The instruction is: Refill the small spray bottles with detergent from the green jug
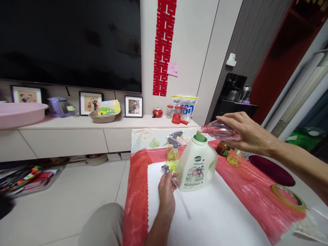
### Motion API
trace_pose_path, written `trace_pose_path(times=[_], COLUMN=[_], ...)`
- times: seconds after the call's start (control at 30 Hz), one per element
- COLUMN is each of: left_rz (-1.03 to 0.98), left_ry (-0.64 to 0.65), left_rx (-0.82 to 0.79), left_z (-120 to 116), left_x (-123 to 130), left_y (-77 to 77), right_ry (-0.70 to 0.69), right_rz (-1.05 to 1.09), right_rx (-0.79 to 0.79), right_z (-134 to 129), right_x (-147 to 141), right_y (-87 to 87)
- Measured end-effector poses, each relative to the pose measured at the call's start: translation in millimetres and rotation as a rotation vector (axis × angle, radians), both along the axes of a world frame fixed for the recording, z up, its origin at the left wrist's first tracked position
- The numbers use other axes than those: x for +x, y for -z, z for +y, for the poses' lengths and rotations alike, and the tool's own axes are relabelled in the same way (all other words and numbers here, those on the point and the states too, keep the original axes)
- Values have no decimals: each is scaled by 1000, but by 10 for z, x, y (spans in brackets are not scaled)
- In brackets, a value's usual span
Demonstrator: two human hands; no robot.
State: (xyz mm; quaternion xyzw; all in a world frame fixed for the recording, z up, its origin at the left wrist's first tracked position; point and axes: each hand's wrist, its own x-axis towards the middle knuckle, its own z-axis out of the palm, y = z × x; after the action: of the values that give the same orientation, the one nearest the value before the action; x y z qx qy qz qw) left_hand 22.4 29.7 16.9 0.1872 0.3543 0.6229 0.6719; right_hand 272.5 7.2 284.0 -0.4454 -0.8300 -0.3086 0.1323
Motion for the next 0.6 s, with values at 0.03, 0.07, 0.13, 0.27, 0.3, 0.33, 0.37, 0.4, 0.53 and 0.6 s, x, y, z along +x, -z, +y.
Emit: trace_pose_path(times=[0.03,0.07,0.13,0.27,0.3,0.33,0.37,0.4,0.53,0.6], left_rz=[1,1,3,-1,-3,-5,-6,-6,-5,-4], left_ry=[1,0,-2,-7,-8,-10,-11,-13,-14,-11], left_rx=[1,3,4,1,1,1,2,2,-3,-4], left_z=[-2,-3,-4,3,5,8,9,10,7,2], left_x=[0,0,1,8,10,11,12,12,5,2], left_y=[-2,-3,-3,8,10,11,10,7,-13,-19], right_ry=[3,5,6,5,5,3,0,-5,-21,-21], right_rz=[-2,-2,1,-4,-6,-9,-11,-15,-40,-46], right_rx=[1,-1,-4,3,6,7,11,15,30,28], right_z=[-2,-3,-5,2,5,6,7,6,2,2], right_x=[0,0,2,16,20,22,22,21,11,12], right_y=[0,1,3,11,12,12,12,10,1,0])
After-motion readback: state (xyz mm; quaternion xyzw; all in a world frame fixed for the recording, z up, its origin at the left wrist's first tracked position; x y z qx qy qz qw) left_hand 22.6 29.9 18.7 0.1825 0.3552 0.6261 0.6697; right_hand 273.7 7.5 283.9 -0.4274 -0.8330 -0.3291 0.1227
